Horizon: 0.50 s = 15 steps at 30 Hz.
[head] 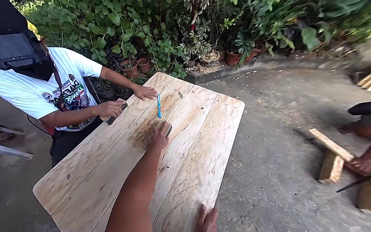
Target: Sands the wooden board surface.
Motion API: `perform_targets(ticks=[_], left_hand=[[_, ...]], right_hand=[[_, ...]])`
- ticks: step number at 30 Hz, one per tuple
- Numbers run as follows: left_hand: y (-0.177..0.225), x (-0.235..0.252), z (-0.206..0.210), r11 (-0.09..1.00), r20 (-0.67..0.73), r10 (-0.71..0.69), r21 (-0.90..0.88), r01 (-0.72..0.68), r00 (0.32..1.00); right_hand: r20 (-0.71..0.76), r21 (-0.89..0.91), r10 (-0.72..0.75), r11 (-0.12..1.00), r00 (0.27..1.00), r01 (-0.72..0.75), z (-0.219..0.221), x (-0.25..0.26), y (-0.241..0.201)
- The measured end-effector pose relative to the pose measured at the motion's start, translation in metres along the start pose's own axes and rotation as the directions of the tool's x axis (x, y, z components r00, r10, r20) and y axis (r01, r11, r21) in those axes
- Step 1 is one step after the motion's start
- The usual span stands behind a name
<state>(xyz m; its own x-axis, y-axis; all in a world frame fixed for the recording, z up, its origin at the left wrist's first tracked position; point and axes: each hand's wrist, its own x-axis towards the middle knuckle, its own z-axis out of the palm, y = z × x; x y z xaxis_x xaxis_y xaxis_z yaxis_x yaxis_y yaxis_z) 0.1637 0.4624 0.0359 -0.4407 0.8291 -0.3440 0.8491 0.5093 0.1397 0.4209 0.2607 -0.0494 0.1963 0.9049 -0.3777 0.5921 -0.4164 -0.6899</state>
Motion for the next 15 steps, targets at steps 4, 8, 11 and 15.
perform_targets(ticks=[4,8,11,15], left_hand=[[-0.036,-0.015,0.009,0.999,0.034,0.054,0.009,-0.054,0.998],[-0.091,-0.082,0.023,0.993,0.062,0.086,0.074,-0.091,0.994],[-0.077,-0.079,0.020,0.993,0.064,0.062,0.092,-0.067,0.996],[-0.017,-0.016,-0.003,1.000,0.018,0.004,0.025,-0.005,1.000]], right_hand=[[0.001,-0.008,0.013,1.000,1.000,-0.013,0.000,-0.002,0.000],[0.018,-0.032,0.029,0.999,0.999,-0.028,-0.002,-0.002,-0.001],[0.007,-0.017,0.020,1.000,1.000,-0.019,-0.002,-0.003,-0.003],[0.006,-0.044,0.024,0.999,1.000,-0.023,-0.002,-0.004,-0.003]])
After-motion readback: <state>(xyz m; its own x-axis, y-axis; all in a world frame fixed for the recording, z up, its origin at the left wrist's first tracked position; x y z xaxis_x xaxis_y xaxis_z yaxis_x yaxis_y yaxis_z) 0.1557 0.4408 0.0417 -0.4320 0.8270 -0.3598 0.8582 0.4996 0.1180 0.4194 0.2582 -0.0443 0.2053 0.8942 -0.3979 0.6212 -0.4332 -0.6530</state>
